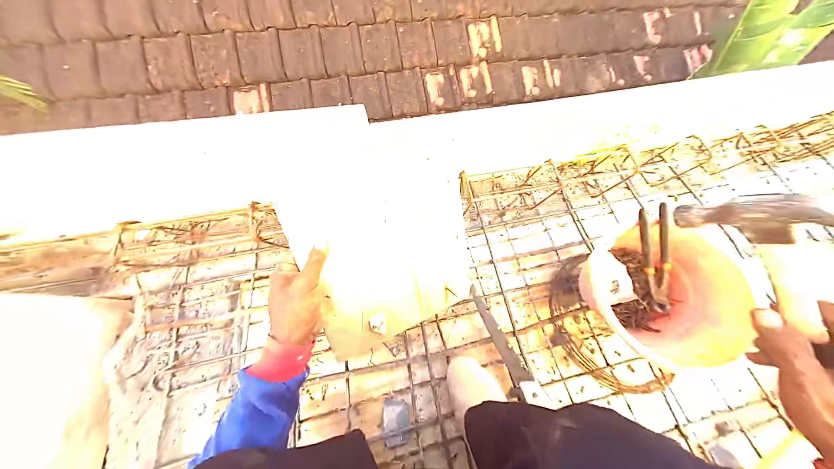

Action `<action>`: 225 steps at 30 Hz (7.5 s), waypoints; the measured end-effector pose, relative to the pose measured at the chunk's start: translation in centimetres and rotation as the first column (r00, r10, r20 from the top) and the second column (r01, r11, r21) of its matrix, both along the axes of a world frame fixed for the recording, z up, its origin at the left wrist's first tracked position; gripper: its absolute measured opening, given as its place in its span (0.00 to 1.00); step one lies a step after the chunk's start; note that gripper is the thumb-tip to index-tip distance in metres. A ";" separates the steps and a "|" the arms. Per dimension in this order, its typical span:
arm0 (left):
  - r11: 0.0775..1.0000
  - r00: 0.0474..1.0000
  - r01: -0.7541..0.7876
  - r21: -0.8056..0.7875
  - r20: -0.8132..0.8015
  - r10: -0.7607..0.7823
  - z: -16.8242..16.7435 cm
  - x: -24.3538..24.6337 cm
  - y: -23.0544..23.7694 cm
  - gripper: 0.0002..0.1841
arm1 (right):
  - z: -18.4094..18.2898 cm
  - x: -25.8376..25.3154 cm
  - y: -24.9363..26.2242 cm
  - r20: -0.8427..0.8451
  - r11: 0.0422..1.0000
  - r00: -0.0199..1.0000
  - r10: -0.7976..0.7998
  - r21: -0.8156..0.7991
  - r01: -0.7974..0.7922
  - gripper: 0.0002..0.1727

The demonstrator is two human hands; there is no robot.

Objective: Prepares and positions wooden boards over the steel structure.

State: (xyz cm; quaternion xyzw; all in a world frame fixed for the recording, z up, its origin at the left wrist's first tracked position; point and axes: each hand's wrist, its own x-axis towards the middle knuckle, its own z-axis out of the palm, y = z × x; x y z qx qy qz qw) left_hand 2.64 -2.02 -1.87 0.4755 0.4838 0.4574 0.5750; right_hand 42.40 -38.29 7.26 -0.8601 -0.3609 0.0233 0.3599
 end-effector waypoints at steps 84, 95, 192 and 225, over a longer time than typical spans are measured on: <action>0.878 0.870 -0.460 0.131 0.264 0.417 6.4 -7.0 2.6 0.15 | 0.4 -13.8 18.5 0.458 0.791 0.795 0.397 0.269 -0.549 0.17; 0.854 0.847 -0.508 0.113 0.245 0.471 7.8 -6.6 2.4 0.14 | 0.7 -14.0 18.2 0.401 0.775 0.839 0.368 0.366 -0.515 0.19; 0.944 0.862 -0.330 -0.018 -0.412 0.294 7.5 -8.4 -10.7 0.15 | -9.7 -26.8 31.3 0.245 -0.213 -0.258 0.935 -0.197 -0.957 0.09; 0.965 0.722 -0.225 0.132 -0.643 0.256 5.9 -2.4 -11.6 0.22 | 1.9 -22.3 39.3 0.274 0.103 0.108 0.956 0.031 -0.994 0.10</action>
